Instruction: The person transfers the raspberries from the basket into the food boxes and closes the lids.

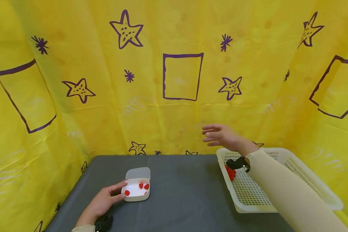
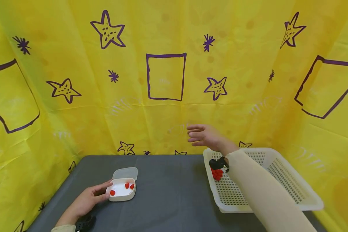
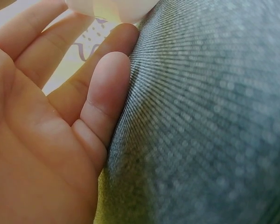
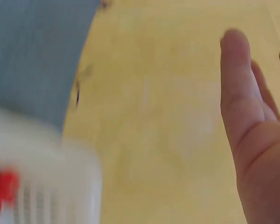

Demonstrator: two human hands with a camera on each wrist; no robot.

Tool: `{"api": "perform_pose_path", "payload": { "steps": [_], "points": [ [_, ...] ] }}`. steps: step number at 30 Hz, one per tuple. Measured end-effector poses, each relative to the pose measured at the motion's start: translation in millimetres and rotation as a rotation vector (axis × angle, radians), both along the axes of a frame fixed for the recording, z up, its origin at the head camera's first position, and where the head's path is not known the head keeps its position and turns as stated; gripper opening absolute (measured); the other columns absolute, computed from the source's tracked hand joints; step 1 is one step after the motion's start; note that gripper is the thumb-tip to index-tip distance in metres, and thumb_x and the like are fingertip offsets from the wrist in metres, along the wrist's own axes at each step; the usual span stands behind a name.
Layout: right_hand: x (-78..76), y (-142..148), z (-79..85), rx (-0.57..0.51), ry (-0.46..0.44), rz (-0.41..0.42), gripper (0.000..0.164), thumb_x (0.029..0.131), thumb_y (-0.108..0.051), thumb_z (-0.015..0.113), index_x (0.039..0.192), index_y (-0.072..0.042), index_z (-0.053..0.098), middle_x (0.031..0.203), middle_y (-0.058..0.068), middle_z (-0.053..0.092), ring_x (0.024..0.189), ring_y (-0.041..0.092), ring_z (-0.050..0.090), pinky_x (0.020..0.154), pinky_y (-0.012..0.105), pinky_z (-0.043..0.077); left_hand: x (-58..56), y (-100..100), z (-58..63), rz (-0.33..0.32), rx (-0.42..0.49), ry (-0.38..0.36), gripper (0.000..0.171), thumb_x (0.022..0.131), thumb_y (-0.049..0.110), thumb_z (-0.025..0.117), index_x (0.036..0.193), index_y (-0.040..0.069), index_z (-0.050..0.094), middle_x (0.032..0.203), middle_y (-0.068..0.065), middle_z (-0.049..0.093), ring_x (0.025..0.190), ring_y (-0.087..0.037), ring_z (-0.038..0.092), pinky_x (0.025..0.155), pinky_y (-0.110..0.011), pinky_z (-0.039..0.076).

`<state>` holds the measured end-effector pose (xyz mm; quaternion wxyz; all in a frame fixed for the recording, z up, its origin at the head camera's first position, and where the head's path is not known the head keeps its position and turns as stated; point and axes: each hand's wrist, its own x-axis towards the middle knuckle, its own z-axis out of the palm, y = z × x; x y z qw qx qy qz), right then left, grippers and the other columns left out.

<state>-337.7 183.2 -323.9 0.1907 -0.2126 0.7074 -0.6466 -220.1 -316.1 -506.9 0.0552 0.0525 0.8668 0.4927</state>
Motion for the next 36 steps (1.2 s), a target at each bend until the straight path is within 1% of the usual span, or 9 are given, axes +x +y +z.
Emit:
{"api": "perform_pose_path", "payload": {
  "steps": [4, 8, 10, 13, 17, 23, 26, 31, 36],
  "points": [
    [-0.1, 59, -8.4, 0.038, -0.019, -0.038, 0.059, 0.102, -0.015, 0.06, 0.149, 0.008, 0.034, 0.147, 0.027, 0.041, 0.128, 0.051, 0.045, 0.098, 0.05, 0.047, -0.9, 0, 0.3, -0.002, -0.001, -0.003, 0.051, 0.09, 0.027, 0.076, 0.136, 0.009, 0.064, 0.147, -0.01, 0.05, 0.134, -0.039, 0.044, 0.105, -0.056, 0.039],
    [4.2, 95, -28.8, 0.119, -0.083, -0.078, 0.06, 0.099, -0.015, 0.064, 0.148, 0.007, 0.038, 0.146, 0.028, 0.042, 0.125, 0.05, 0.048, 0.098, 0.052, 0.047, -1.3, -1, 0.8, 0.009, -0.002, -0.005, 0.052, 0.089, 0.027, 0.076, 0.136, 0.009, 0.064, 0.147, -0.01, 0.05, 0.134, -0.039, 0.044, 0.104, -0.054, 0.04],
    [6.7, 106, -41.8, 0.187, -0.118, -0.087, 0.06, 0.098, -0.015, 0.066, 0.147, 0.006, 0.04, 0.146, 0.029, 0.042, 0.124, 0.049, 0.051, 0.098, 0.052, 0.047, -1.7, -2, 0.3, 0.012, 0.002, -0.001, 0.053, 0.089, 0.027, 0.077, 0.136, 0.009, 0.063, 0.146, -0.01, 0.051, 0.135, -0.038, 0.043, 0.104, -0.049, 0.042],
    [10.0, 118, -61.5, 0.271, -0.147, -0.09, 0.06, 0.096, -0.014, 0.068, 0.147, 0.005, 0.042, 0.147, 0.031, 0.041, 0.122, 0.046, 0.053, 0.097, 0.052, 0.048, -2.3, -3, -1.4, 0.001, 0.009, 0.012, 0.054, 0.088, 0.027, 0.077, 0.137, 0.008, 0.063, 0.147, -0.009, 0.05, 0.135, -0.037, 0.042, 0.1, -0.034, 0.046],
    [11.6, 127, -84.6, 0.32, -0.176, -0.12, 0.06, 0.093, -0.013, 0.071, 0.145, 0.003, 0.045, 0.145, 0.029, 0.044, 0.119, 0.044, 0.056, 0.094, 0.05, 0.05, -1.4, -2, -1.5, -0.01, 0.022, 0.016, 0.053, 0.089, 0.026, 0.076, 0.137, 0.008, 0.062, 0.147, -0.01, 0.05, 0.136, -0.037, 0.041, 0.094, -0.022, 0.046],
    [13.6, 129, -116.2, 0.366, -0.218, -0.152, 0.053, 0.089, -0.006, 0.072, 0.138, 0.004, 0.053, 0.134, 0.027, 0.054, 0.101, 0.038, 0.064, 0.086, 0.048, 0.055, -1.6, 0, -1.9, 0.004, -0.001, 0.02, 0.051, 0.088, 0.028, 0.077, 0.135, 0.012, 0.065, 0.145, -0.006, 0.052, 0.135, -0.033, 0.043, 0.098, -0.026, 0.043],
    [14.6, 126, -127.9, 0.395, -0.222, -0.153, 0.049, 0.088, -0.001, 0.071, 0.134, 0.006, 0.056, 0.127, 0.024, 0.059, 0.092, 0.037, 0.066, 0.081, 0.048, 0.057, -2.3, 0, -3.3, -0.009, 0.012, 0.02, 0.052, 0.089, 0.028, 0.077, 0.136, 0.012, 0.064, 0.146, -0.007, 0.052, 0.135, -0.033, 0.043, 0.098, -0.025, 0.043],
    [14.2, 121, -136.4, 0.425, -0.222, -0.166, 0.045, 0.088, 0.003, 0.068, 0.131, 0.008, 0.057, 0.117, 0.019, 0.063, 0.087, 0.036, 0.064, 0.078, 0.049, 0.057, -2.0, 0, -4.2, -0.039, 0.068, 0.01, 0.053, 0.09, 0.025, 0.076, 0.137, 0.007, 0.062, 0.147, -0.011, 0.049, 0.133, -0.036, 0.045, 0.093, -0.02, 0.046],
    [10.8, 117, -139.1, 0.452, -0.209, -0.185, 0.044, 0.086, 0.006, 0.067, 0.128, 0.009, 0.058, 0.116, 0.018, 0.064, 0.085, 0.033, 0.064, 0.076, 0.047, 0.058, -1.6, -2, -3.2, -0.028, 0.066, -0.001, 0.054, 0.089, 0.026, 0.076, 0.138, 0.008, 0.062, 0.148, -0.01, 0.049, 0.132, -0.035, 0.046, 0.098, -0.031, 0.048]
  ]
}}
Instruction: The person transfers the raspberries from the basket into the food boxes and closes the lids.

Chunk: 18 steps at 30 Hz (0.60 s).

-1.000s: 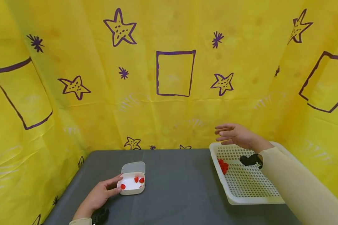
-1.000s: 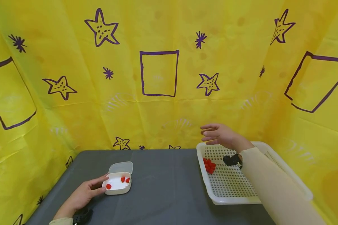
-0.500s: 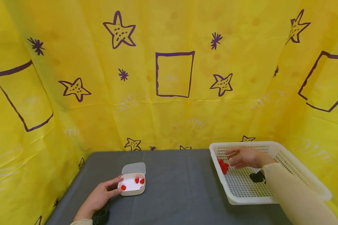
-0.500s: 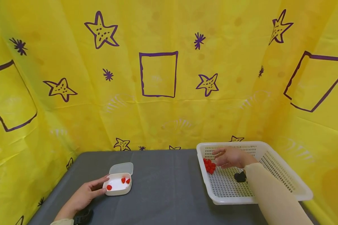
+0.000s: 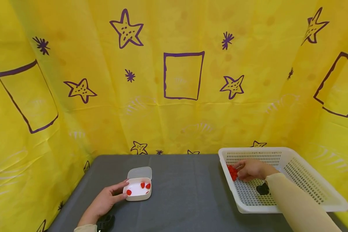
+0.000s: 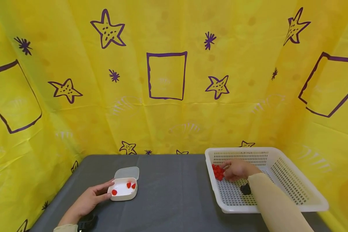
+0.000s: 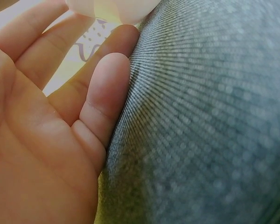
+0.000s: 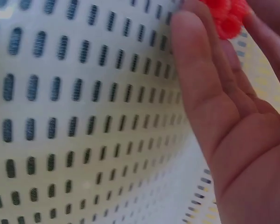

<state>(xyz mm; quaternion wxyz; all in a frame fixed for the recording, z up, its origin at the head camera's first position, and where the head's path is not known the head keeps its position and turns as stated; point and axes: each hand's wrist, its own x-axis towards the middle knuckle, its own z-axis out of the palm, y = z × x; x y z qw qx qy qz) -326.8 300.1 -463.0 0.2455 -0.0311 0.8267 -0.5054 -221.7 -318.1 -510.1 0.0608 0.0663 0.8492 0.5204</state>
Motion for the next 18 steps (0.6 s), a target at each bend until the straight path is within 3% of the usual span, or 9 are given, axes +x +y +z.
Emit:
{"api": "perform_pose_path", "payload": {
  "steps": [6, 14, 18],
  "points": [
    [-3.8, -0.1, -4.6, 0.022, 0.034, 0.0, 0.038, 0.086, 0.009, 0.064, 0.124, 0.011, 0.06, 0.112, 0.017, 0.064, 0.086, 0.03, 0.063, 0.077, 0.045, 0.058, 0.4, -0.1, 0.5, 0.001, -0.001, 0.002, 0.054, 0.089, 0.027, 0.076, 0.138, 0.008, 0.061, 0.148, -0.009, 0.049, 0.131, -0.034, 0.047, 0.095, -0.027, 0.049],
    [-4.3, -1.3, -6.6, 0.053, 0.066, 0.016, 0.033, 0.086, 0.008, 0.064, 0.119, 0.01, 0.061, 0.11, 0.017, 0.063, 0.087, 0.03, 0.062, 0.078, 0.045, 0.057, 0.4, -0.3, 0.1, 0.007, -0.006, -0.013, 0.055, 0.089, 0.028, 0.076, 0.138, 0.008, 0.061, 0.148, -0.009, 0.049, 0.133, -0.037, 0.046, 0.102, -0.045, 0.045],
    [-3.0, -3.5, -6.7, 0.102, 0.087, -0.012, 0.022, 0.086, 0.008, 0.065, 0.108, 0.008, 0.062, 0.099, 0.015, 0.063, 0.081, 0.028, 0.062, 0.074, 0.042, 0.058, 0.0, -0.3, -0.2, 0.006, -0.004, -0.014, 0.055, 0.09, 0.027, 0.076, 0.138, 0.008, 0.061, 0.148, -0.01, 0.049, 0.133, -0.038, 0.045, 0.102, -0.048, 0.044]
  ]
}}
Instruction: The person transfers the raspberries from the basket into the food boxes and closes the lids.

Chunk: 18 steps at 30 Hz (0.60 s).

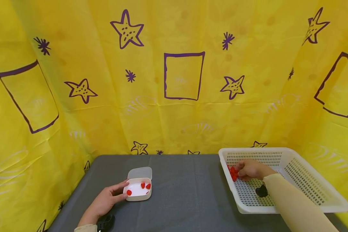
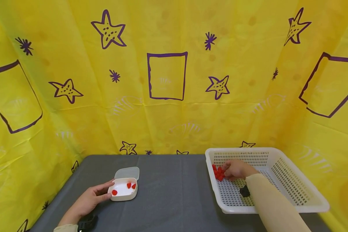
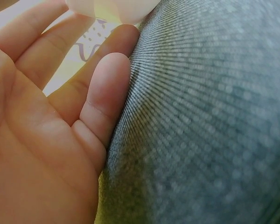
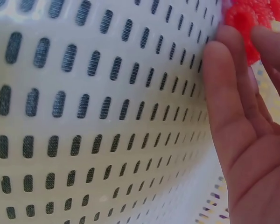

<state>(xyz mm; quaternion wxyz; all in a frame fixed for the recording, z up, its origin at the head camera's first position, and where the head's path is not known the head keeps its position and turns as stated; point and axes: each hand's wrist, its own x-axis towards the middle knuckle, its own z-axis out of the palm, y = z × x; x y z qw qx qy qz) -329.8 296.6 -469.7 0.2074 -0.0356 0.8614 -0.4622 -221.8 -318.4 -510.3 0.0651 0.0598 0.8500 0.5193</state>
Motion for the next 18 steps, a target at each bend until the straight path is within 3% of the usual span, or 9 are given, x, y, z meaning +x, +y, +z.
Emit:
{"api": "perform_pose_path", "payload": {
  "steps": [5, 13, 18],
  "points": [
    [2.2, -1, 0.7, 0.064, 0.035, -0.018, 0.012, 0.084, 0.01, 0.067, 0.095, 0.006, 0.062, 0.086, 0.013, 0.061, 0.073, 0.026, 0.062, 0.069, 0.04, 0.059, 0.1, 0, 0.6, 0.001, -0.005, -0.002, 0.054, 0.09, 0.026, 0.076, 0.139, 0.007, 0.061, 0.148, -0.01, 0.049, 0.133, -0.038, 0.045, 0.102, -0.05, 0.043],
    [4.2, 2, 5.1, 0.144, 0.088, 0.017, 0.013, 0.079, 0.011, 0.067, 0.09, 0.004, 0.065, 0.08, 0.012, 0.061, 0.068, 0.025, 0.062, 0.064, 0.039, 0.058, 0.6, 1, 2.4, -0.001, -0.009, -0.005, 0.053, 0.091, 0.026, 0.075, 0.139, 0.008, 0.06, 0.148, -0.01, 0.049, 0.133, -0.039, 0.045, 0.103, -0.051, 0.042],
    [2.1, 8, 14.4, 0.063, 0.065, 0.008, 0.011, 0.086, 0.006, 0.065, 0.097, 0.007, 0.064, 0.083, 0.015, 0.064, 0.072, 0.027, 0.062, 0.068, 0.041, 0.058, 0.3, 1, 3.2, 0.004, -0.031, -0.008, 0.053, 0.091, 0.028, 0.075, 0.138, 0.008, 0.061, 0.148, -0.01, 0.049, 0.132, -0.037, 0.046, 0.102, -0.048, 0.044]
  ]
}}
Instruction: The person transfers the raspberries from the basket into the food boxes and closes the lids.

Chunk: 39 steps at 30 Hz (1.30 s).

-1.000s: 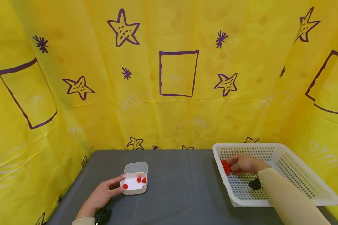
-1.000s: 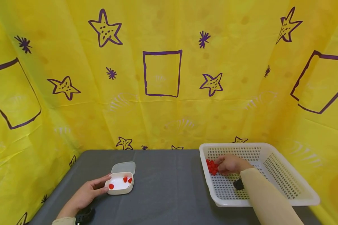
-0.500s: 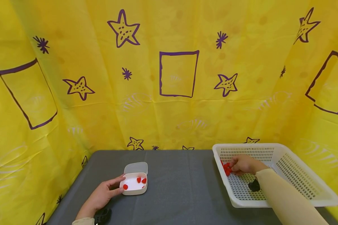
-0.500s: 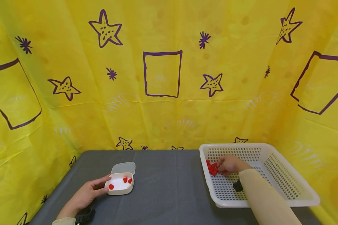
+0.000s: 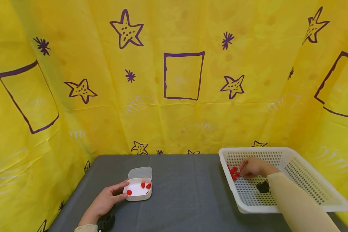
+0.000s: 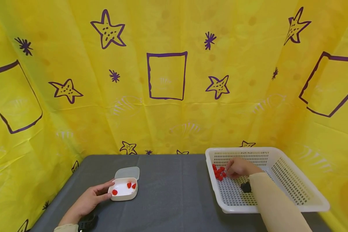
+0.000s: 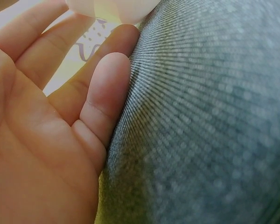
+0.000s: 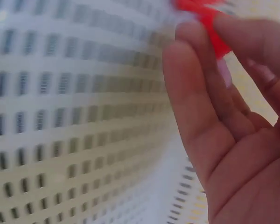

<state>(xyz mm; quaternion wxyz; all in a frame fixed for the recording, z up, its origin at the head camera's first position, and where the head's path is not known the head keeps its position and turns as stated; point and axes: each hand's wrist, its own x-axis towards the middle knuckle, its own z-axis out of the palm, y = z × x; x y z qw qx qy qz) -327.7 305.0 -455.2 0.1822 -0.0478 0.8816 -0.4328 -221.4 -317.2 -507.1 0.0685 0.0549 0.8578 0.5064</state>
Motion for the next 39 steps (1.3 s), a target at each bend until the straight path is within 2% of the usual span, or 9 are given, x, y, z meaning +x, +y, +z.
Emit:
{"api": "perform_pose_path", "payload": {
  "steps": [6, 11, 14, 19, 26, 30, 33, 36, 39],
  "points": [
    [-0.8, 11, 25.9, -0.27, 0.002, 0.002, 0.024, 0.098, -0.003, 0.059, 0.114, 0.015, 0.055, 0.105, 0.027, 0.063, 0.092, 0.036, 0.065, 0.085, 0.048, 0.056, 0.4, 0, -0.4, 0.008, -0.007, 0.008, 0.052, 0.091, 0.028, 0.075, 0.137, 0.008, 0.062, 0.147, -0.009, 0.051, 0.13, -0.037, 0.048, 0.101, -0.048, 0.045],
    [-4.4, 11, 48.0, -0.487, 0.004, -0.039, 0.03, 0.101, -0.009, 0.059, 0.12, 0.012, 0.05, 0.112, 0.025, 0.061, 0.1, 0.033, 0.066, 0.092, 0.044, 0.053, 0.7, 0, -1.1, 0.003, 0.002, 0.014, 0.053, 0.09, 0.028, 0.075, 0.138, 0.008, 0.061, 0.147, -0.01, 0.05, 0.13, -0.037, 0.049, 0.1, -0.048, 0.046],
    [-6.5, -4, 60.9, -0.628, 0.0, -0.067, 0.024, 0.1, -0.009, 0.061, 0.117, 0.006, 0.053, 0.108, 0.019, 0.064, 0.1, 0.031, 0.067, 0.092, 0.041, 0.052, 0.7, 0, -1.0, 0.011, 0.001, 0.005, 0.053, 0.09, 0.027, 0.075, 0.138, 0.009, 0.062, 0.147, -0.009, 0.05, 0.13, -0.037, 0.049, 0.101, -0.048, 0.046],
    [-5.5, -51, 80.4, -0.804, -0.008, -0.065, 0.009, 0.098, -0.003, 0.063, 0.106, 0.0, 0.062, 0.1, 0.013, 0.067, 0.091, 0.027, 0.07, 0.089, 0.039, 0.054, 1.3, 0, -1.2, 0.009, 0.003, 0.001, 0.053, 0.09, 0.027, 0.075, 0.138, 0.008, 0.062, 0.147, -0.011, 0.05, 0.131, -0.039, 0.047, 0.101, -0.051, 0.044],
    [1.4, -123, 95.5, -0.811, -0.007, 0.006, 0.007, 0.097, -0.001, 0.063, 0.103, -0.002, 0.063, 0.1, 0.014, 0.066, 0.087, 0.025, 0.069, 0.089, 0.04, 0.055, 1.6, 0, 0.4, 0.001, 0.012, 0.01, 0.053, 0.09, 0.026, 0.076, 0.137, 0.007, 0.062, 0.147, -0.011, 0.049, 0.131, -0.039, 0.047, 0.101, -0.048, 0.045],
    [5.4, -168, 94.1, -0.799, -0.009, 0.054, 0.008, 0.095, 0.0, 0.064, 0.103, 0.0, 0.063, 0.097, 0.014, 0.067, 0.084, 0.025, 0.069, 0.088, 0.043, 0.055, 0.5, -3, 1.0, 0.0, -0.009, 0.02, 0.052, 0.09, 0.027, 0.075, 0.137, 0.008, 0.062, 0.147, -0.011, 0.049, 0.131, -0.039, 0.047, 0.101, -0.047, 0.046],
    [10.5, -205, 84.0, -0.766, -0.014, 0.106, 0.01, 0.094, -0.001, 0.065, 0.104, 0.002, 0.063, 0.096, 0.014, 0.069, 0.084, 0.027, 0.07, 0.085, 0.044, 0.056, -0.4, -4, 1.0, 0.006, -0.028, 0.027, 0.051, 0.09, 0.028, 0.075, 0.136, 0.009, 0.063, 0.147, -0.01, 0.05, 0.132, -0.038, 0.046, 0.101, -0.047, 0.045],
    [20.0, -245, 64.7, -0.71, -0.043, 0.146, 0.012, 0.093, -0.001, 0.068, 0.103, 0.004, 0.064, 0.096, 0.018, 0.069, 0.085, 0.03, 0.069, 0.082, 0.045, 0.057, -0.2, -3, 0.9, 0.004, -0.026, 0.029, 0.051, 0.09, 0.028, 0.075, 0.136, 0.009, 0.064, 0.147, -0.01, 0.05, 0.134, -0.039, 0.044, 0.103, -0.047, 0.044],
    [32.8, -281, 42.0, -0.656, -0.07, 0.16, 0.014, 0.09, 0.0, 0.071, 0.101, 0.005, 0.066, 0.097, 0.021, 0.069, 0.082, 0.03, 0.069, 0.077, 0.043, 0.058, 0.4, -1, -0.4, -0.014, -0.011, 0.032, 0.052, 0.09, 0.028, 0.075, 0.136, 0.008, 0.063, 0.147, -0.011, 0.05, 0.134, -0.04, 0.043, 0.101, -0.039, 0.046]
  ]
}}
